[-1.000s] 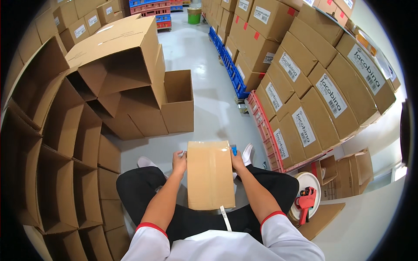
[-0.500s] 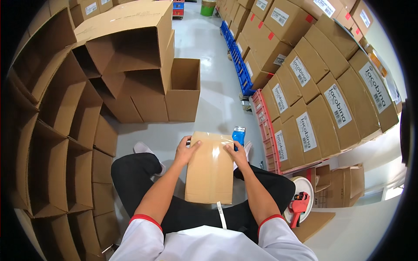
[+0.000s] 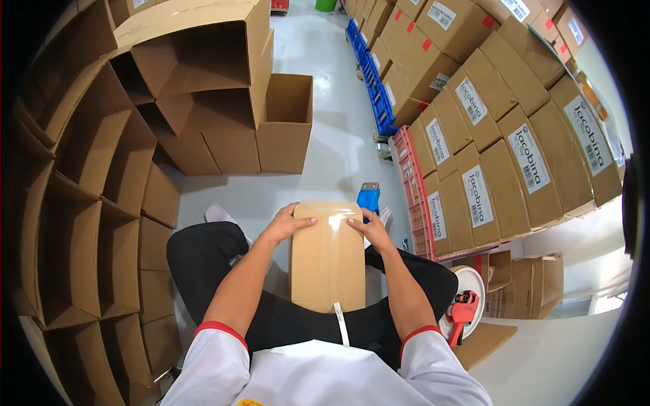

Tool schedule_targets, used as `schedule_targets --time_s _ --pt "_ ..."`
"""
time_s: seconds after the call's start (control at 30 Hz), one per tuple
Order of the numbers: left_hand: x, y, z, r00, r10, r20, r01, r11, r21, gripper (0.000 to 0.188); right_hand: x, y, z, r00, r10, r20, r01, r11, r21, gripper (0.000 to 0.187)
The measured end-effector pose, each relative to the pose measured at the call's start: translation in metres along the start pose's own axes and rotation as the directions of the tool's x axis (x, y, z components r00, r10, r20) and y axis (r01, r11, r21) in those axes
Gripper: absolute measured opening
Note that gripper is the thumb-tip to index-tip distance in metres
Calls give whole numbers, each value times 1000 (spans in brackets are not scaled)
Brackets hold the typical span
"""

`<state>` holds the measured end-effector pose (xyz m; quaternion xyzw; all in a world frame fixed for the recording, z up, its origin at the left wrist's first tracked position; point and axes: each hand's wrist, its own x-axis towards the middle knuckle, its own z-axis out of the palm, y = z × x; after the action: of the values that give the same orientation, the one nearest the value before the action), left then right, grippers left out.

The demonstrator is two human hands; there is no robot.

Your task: The person assembles cardboard boxes and applies adhesive tape to the bottom and top flaps using a tape dispenser.

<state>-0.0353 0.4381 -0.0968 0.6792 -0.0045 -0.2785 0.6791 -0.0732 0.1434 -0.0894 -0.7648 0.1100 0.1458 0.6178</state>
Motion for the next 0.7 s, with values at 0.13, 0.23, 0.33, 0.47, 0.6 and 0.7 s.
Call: schedule_targets --time_s 0.13,0.23,0.33,0.47,0.6,0.7 --pt "-4 -3 6 973 189 -133 -158 964 215 71 -1 6 8 973 -197 -119 170 963 -208 74" --pt "-8 -2 11 857 432 -280 -285 851 442 71 -6 6 21 897 -388 -213 374 921 -106 87" --pt "-11 2 14 827 511 -236 -329 778 535 59 -11 1 23 850 -424 -314 336 894 -297 71" --pt "-14 3 15 816 535 -219 -274 692 668 54 -13 -5 17 899 -392 -197 281 859 -428 44" --pt "-11 -2 12 891 264 -371 -15 832 555 56 -9 -7 11 961 -182 -207 81 904 -419 41" --pt "-8 -5 7 937 96 -336 66 895 442 66 -3 -8 2 998 48 -41 -53 989 -135 53"
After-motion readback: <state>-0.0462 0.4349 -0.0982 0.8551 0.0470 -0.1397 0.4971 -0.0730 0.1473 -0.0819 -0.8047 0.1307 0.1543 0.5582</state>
